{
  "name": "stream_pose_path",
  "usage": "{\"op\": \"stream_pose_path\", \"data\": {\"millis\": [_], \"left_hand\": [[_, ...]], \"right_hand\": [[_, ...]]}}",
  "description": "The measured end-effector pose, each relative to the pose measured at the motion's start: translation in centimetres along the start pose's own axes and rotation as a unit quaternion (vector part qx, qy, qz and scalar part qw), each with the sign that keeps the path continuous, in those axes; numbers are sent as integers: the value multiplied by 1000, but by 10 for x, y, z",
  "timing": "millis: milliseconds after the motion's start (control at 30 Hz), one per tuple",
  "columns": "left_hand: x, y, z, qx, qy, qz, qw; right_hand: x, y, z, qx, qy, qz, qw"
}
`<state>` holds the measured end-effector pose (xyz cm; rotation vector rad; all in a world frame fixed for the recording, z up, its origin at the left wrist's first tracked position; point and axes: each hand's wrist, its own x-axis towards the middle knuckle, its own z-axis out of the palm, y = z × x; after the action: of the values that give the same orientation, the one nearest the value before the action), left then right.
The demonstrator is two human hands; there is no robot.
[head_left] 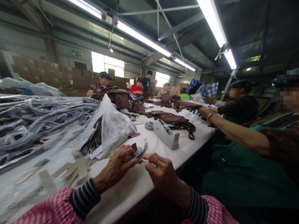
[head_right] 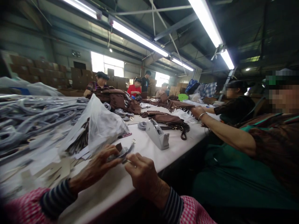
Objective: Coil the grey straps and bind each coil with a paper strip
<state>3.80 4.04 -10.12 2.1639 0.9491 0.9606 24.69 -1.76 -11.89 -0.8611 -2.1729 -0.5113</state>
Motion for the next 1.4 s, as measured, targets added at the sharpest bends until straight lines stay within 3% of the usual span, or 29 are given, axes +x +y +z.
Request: {"op": "stream_pose_path", "data": {"millis": [100, 200, 333, 433, 567, 733, 833, 933, 1000, 1100, 1200, 1300, 1400], "left_hand": [[-8, -12, 18, 124, -34, 87, 988], [-15, -20, 30, 152, -38, 121, 980], [-17, -21, 29, 131, -34, 85, 987], [-16, -18, 26, 92, -17, 22, 995], [-17, -20, 28, 25, 16, -46, 999], [-17, -21, 30, -7, 11, -41, 999], [-16, -18, 29, -24, 9, -41, 999], [-15, -15, 27, 25, 23, -36, 999], [-14, -13, 25, 89, 34, -31, 995], [-14, -8, 23, 161, 3, -16, 987], [-14, -6, 22, 193, -29, 9, 981], [-14, -9, 23, 185, -44, 20, 982], [-13, -12, 23, 162, -57, 36, 985]], "right_hand": [[-2, 6, 8, 31, -81, 62, 994], [3, 16, 10, 92, -161, 139, 973], [21, 35, 7, 268, -181, 209, 923], [33, 47, 10, 358, -201, 256, 875], [39, 55, 20, 433, -232, 308, 815], [47, 57, 26, 461, -267, 355, 769], [53, 60, 26, 461, -300, 338, 764], [54, 62, 27, 464, -313, 302, 771], [51, 62, 26, 454, -300, 287, 789], [46, 59, 24, 415, -267, 276, 825], [44, 56, 19, 404, -251, 279, 834], [47, 55, 14, 414, -278, 291, 816], [58, 58, 11, 429, -348, 305, 776]]}}
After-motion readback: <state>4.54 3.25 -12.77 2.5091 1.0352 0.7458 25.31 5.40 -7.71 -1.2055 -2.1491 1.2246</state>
